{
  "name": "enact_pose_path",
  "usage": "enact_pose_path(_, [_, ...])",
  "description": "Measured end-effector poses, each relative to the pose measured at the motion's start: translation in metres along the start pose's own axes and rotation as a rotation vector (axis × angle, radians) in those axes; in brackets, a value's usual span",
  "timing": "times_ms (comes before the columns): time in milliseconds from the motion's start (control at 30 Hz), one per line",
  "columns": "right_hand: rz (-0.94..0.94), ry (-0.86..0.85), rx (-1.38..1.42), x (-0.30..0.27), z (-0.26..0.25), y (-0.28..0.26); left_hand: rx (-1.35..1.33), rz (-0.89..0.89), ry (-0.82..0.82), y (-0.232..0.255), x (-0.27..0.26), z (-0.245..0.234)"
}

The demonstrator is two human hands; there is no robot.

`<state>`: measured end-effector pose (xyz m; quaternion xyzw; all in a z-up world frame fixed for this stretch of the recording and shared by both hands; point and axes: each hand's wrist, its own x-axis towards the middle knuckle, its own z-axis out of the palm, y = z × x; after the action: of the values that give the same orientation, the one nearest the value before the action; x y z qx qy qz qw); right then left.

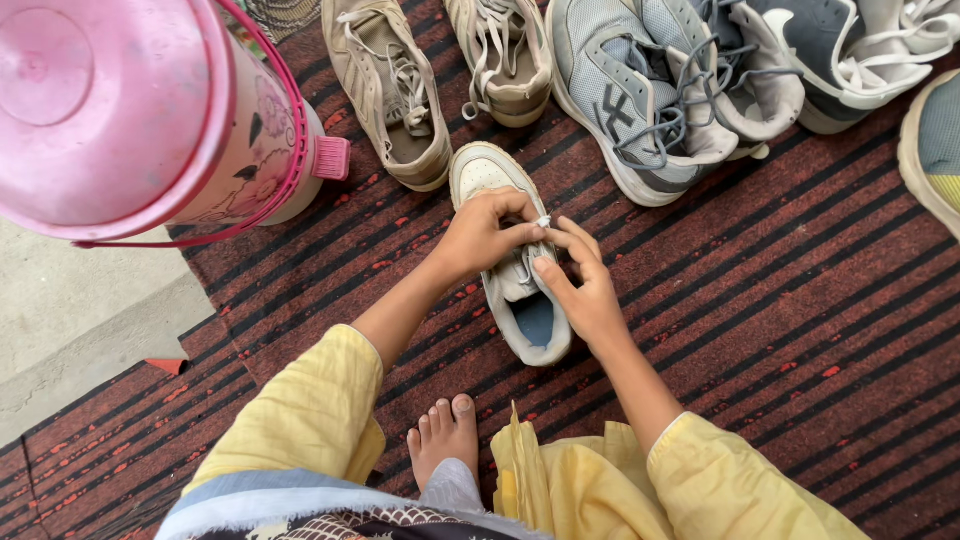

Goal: The person sits on a mat and unties the laces of several pairs of sneakers. They handle each shoe individually, pulling the laces out of the eyelets and removing them completely before moving to the next pair.

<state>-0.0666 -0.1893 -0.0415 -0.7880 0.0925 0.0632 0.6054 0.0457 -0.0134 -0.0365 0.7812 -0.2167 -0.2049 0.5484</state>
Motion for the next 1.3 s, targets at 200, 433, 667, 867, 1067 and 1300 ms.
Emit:
enact_pose_path(200, [-0.037,-0.059,-0.146,0.012,-0.01,-0.013,-0.158,-0.088,0.019,-0.007,0.003,0.007])
enact_pose_path(433, [-0.076,-0.096,-0.166,0.016,-0.015,-0.022,-0.221,-0.088,0.161,-0.015,0.002,0.022])
enact_pose_path(667, [0.092,-0.061,-0.027,0.032,-0.018,-0.019,-0.097,-0.15,0.139,0.0,0.007,0.014])
enact_pose_path(867, [-0.014,0.124,-0.094,0.007,0.002,-0.04,-0.018,-0.049,0.039,0.013,0.012,0.001])
enact_pose_path(1067, [-0.287,0.123,-0.347,-0.002,0.005,-0.064,-0.052,0.021,-0.01,0.006,0.014,-0.003])
enact_pose_path(1300, [-0.25,0.11,-0.332,0.005,0.006,-0.063,-0.292,-0.017,0.082,-0.018,0.015,0.012])
